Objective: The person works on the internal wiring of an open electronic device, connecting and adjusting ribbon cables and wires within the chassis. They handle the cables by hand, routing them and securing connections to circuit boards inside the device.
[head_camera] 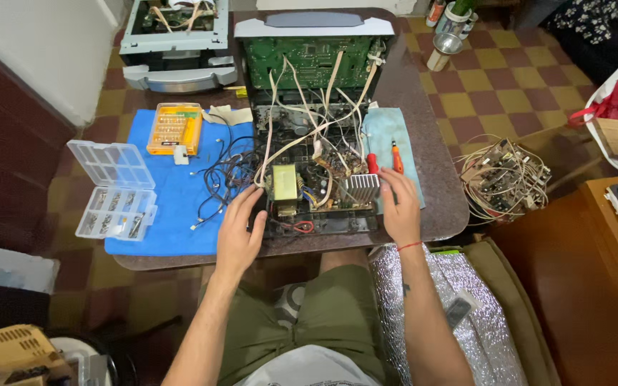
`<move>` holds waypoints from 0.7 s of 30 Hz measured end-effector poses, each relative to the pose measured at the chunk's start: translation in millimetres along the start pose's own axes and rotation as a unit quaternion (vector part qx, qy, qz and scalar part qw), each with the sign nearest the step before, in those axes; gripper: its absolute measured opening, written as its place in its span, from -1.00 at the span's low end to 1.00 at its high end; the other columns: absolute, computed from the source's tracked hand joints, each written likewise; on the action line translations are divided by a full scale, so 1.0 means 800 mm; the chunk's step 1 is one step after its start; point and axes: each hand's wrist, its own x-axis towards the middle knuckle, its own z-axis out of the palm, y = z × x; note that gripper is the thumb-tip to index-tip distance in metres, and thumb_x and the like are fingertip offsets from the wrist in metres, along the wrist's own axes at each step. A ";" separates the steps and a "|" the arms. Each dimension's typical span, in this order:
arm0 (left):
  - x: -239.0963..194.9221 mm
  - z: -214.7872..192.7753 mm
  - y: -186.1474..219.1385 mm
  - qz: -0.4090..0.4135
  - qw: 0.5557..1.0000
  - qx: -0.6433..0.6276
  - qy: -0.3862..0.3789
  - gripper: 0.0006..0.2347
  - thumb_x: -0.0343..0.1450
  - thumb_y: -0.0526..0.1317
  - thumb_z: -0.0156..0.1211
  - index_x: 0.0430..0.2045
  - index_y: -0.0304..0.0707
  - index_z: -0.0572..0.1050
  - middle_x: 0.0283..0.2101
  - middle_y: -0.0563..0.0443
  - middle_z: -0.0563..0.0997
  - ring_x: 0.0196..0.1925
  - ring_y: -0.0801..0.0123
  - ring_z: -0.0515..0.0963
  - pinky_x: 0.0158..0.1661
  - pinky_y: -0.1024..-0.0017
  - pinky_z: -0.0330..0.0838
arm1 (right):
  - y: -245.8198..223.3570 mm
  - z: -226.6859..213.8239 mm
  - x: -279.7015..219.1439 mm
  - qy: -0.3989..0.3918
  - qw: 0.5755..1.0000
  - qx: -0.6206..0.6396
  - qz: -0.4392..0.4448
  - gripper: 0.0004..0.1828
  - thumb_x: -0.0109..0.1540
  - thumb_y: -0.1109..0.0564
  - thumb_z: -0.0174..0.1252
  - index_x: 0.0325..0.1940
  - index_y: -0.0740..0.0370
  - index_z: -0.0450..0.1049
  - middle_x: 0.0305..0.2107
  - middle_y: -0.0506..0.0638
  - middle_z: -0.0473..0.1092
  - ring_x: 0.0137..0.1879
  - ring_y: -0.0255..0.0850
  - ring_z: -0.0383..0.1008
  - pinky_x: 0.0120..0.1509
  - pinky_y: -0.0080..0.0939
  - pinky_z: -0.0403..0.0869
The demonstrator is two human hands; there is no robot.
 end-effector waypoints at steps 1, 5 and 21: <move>0.002 -0.001 0.004 0.001 1.000 -0.001 -0.002 -0.67 0.55 -0.27 0.09 0.24 -0.21 0.44 0.24 -0.21 0.48 0.30 -0.11 0.46 0.24 0.00 0.36 | 0.001 -0.001 0.000 0.001 1.000 -0.001 0.001 -0.70 0.41 0.24 0.00 0.17 0.26 0.55 0.08 0.23 0.48 0.25 0.22 0.44 0.36 0.21 0.34; 0.004 -0.005 0.013 -0.049 0.998 -0.023 -0.042 -0.63 0.57 -0.24 0.00 0.33 -0.22 0.35 0.30 -0.26 0.43 0.35 -0.16 0.41 0.26 -0.07 0.33 | 0.006 -0.002 -0.003 -0.039 0.999 0.028 0.019 -0.70 0.45 0.17 -0.04 0.15 0.33 0.54 0.06 0.27 0.49 0.22 0.24 0.45 0.36 0.20 0.33; -0.005 0.006 -0.009 -0.086 0.990 0.018 -0.107 -0.60 0.58 -0.03 -0.02 0.31 -0.15 0.40 0.15 -0.15 0.58 0.28 0.02 0.51 0.22 0.06 0.39 | 0.054 0.006 -0.020 -0.052 0.998 0.033 0.024 -0.67 0.48 0.15 -0.07 0.06 0.31 0.60 -0.02 0.21 0.54 0.25 0.19 0.47 0.40 0.16 0.33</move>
